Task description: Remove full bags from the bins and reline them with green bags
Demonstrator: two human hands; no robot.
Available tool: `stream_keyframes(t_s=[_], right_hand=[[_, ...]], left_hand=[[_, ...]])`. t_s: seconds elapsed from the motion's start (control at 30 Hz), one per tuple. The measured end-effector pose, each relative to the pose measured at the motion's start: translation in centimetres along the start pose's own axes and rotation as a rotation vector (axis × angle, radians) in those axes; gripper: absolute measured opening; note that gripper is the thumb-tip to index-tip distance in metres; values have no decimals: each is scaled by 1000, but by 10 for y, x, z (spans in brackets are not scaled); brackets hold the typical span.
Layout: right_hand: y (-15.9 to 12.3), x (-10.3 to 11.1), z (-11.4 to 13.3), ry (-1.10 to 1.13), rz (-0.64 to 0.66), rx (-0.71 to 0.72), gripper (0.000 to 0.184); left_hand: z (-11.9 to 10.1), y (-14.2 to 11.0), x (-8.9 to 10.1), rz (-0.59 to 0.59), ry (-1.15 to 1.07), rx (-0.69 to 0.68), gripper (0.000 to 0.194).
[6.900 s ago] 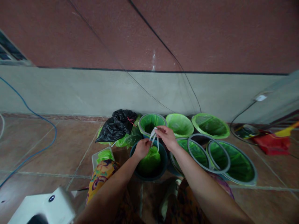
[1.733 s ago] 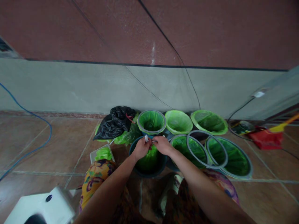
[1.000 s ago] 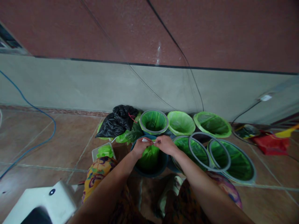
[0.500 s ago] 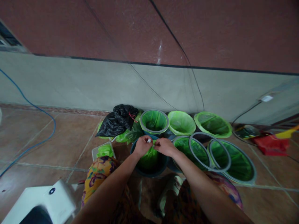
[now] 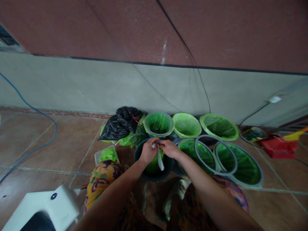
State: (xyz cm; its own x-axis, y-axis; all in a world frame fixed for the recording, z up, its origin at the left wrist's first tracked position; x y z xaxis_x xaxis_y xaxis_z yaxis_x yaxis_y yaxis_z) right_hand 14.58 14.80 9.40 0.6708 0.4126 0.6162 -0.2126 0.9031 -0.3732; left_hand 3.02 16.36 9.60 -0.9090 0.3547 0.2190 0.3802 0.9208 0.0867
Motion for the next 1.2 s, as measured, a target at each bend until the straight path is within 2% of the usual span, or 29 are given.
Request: stream_keyframes(t_s=[0.13,0.23,0.33,0.43,0.57,0.77,0.9,1.0,1.13,1.2], right_hand=[[0,-4,-9,359,27,-55,19],[-1,-5,-14,512,20,-89,15],[-2,-4,-18,590,0,-101,13],[-1,-5,-23,668,13,-106,19],[-3,-8,-23,746,87,-98,25],[-8,-10,-17,811,201,-113,23],[-7,-9,-11,688,219,-46,17],[-5,-6,-7,389,180,15,13],[-6,8,4,-155,-16,142,16],[-7,13,8,-292,-106,179,18]], left_hand=[[2,2,2,3,-2,37,39],[2,3,3,9,-13,49,38],[3,3,4,16,-35,55,37],[5,2,3,38,-92,79,35],[6,3,3,93,-167,94,33],[-1,2,-1,219,-340,141,26],[-8,0,0,245,-410,156,24],[-7,-2,-1,257,-482,179,26],[-5,-3,-6,297,-584,203,38],[-4,-3,-8,305,-568,198,39]])
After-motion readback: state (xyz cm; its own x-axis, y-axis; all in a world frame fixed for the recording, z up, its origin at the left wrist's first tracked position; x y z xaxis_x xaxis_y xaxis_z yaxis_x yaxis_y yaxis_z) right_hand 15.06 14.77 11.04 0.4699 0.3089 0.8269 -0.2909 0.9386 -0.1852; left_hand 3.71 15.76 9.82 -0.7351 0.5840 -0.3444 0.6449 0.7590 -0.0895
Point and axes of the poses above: each hand's wrist, its own y-axis towards the middle knuckle, its own x-axis out of the back of the hand, z = x × y, the point moved 7 cm from there along y, towards the middle knuckle, and after that the axes turned 6 degrees about z, right-handed, at the moved point
